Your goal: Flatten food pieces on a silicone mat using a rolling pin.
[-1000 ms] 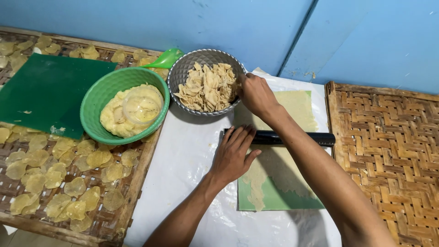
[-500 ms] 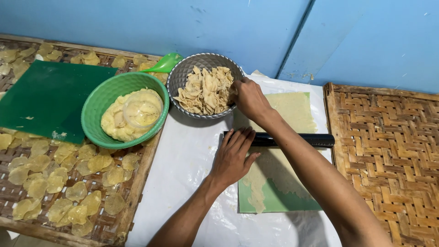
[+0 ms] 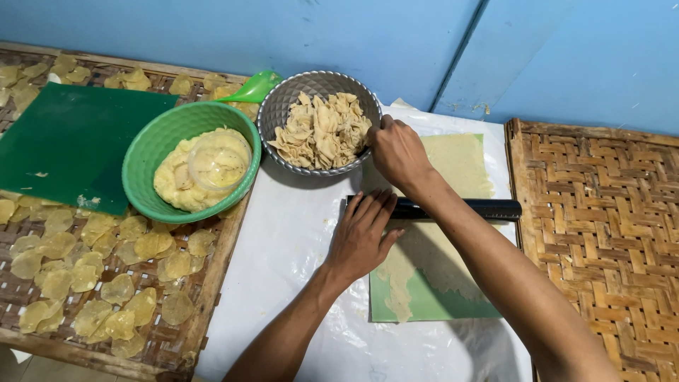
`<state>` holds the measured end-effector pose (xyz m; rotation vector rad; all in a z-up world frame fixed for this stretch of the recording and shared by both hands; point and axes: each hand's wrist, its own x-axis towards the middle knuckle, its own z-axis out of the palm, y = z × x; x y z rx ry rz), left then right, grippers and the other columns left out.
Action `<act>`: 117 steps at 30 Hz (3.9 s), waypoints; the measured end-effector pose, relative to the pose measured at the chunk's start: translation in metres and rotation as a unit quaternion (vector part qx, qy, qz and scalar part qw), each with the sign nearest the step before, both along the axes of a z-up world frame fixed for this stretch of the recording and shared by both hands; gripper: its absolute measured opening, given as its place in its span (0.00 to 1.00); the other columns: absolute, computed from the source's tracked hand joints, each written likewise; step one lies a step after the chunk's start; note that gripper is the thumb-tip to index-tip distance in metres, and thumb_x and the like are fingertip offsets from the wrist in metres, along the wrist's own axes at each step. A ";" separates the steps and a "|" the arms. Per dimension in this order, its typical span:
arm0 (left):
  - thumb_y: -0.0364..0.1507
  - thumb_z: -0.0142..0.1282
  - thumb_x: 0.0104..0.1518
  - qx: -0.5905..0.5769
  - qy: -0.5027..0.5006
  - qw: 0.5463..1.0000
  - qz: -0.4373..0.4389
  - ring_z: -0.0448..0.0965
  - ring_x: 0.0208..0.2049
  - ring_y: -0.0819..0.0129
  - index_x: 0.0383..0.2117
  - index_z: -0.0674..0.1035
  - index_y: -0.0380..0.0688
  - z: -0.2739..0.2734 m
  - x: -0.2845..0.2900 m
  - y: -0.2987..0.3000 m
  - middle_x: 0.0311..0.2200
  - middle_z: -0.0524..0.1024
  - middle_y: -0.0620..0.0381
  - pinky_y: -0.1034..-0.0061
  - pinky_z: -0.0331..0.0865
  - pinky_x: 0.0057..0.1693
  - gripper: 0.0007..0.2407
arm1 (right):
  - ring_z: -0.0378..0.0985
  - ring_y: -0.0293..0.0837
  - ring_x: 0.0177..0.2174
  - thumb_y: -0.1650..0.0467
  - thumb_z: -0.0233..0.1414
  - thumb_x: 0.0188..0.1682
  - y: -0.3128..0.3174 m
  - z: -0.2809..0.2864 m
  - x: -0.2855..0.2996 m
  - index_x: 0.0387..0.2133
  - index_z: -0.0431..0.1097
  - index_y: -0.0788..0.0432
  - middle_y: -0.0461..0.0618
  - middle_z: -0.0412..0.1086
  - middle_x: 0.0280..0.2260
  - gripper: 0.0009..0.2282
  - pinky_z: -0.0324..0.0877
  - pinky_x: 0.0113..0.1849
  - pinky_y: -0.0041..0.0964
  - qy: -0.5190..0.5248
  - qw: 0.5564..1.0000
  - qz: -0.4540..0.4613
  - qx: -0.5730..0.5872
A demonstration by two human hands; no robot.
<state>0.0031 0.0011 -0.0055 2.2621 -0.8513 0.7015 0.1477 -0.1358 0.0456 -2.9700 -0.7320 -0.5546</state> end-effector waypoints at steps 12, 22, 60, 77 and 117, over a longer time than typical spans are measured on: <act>0.35 0.56 0.63 0.081 0.009 0.997 -0.003 0.70 0.61 0.47 0.55 0.74 0.33 0.003 0.001 0.004 0.53 0.76 0.42 0.53 0.53 0.70 0.20 | 0.67 0.57 0.19 0.75 0.48 0.50 -0.013 0.039 -0.055 0.73 0.29 0.58 0.60 0.68 0.26 0.40 0.63 0.22 0.52 0.161 0.987 -0.004 0.019; 0.31 0.56 0.64 0.031 0.031 0.999 0.001 0.68 0.64 0.52 0.61 0.72 0.39 0.004 -0.002 0.000 0.58 0.72 0.46 0.54 0.55 0.69 0.20 | 0.81 0.55 0.37 0.71 0.58 0.51 -0.060 0.029 -0.210 0.36 0.75 0.57 0.52 0.77 0.31 0.04 0.76 0.39 0.50 0.120 0.944 -0.030 0.307; 0.35 0.56 0.62 0.160 0.012 0.986 -0.034 0.77 0.45 0.55 0.58 0.75 0.44 0.036 -0.062 0.030 0.41 0.75 0.50 0.56 0.65 0.56 0.19 | 0.79 0.61 0.38 0.76 0.56 0.50 -0.100 0.032 -0.254 0.48 0.75 0.64 0.59 0.77 0.41 0.12 0.74 0.40 0.51 -0.053 0.954 0.000 0.296; 0.50 0.34 0.68 0.162 0.044 0.984 0.052 0.65 0.67 0.43 0.63 0.70 0.33 0.036 -0.059 0.009 0.64 0.69 0.37 0.30 0.37 0.68 0.31 | 0.46 0.67 0.68 0.56 0.32 0.61 -0.100 -0.007 -0.198 0.71 0.49 0.62 0.71 0.51 0.68 0.29 0.44 0.64 0.60 0.156 0.977 -0.133 0.052; 0.50 0.31 0.70 0.274 0.060 0.955 0.096 0.59 0.71 0.51 0.67 0.62 0.32 0.010 -0.149 0.011 0.69 0.59 0.40 0.53 0.51 0.72 0.32 | 0.34 0.56 0.72 0.52 0.19 0.60 -0.091 -0.048 -0.311 0.72 0.31 0.60 0.61 0.33 0.73 0.32 0.32 0.69 0.56 0.120 0.980 -0.139 0.076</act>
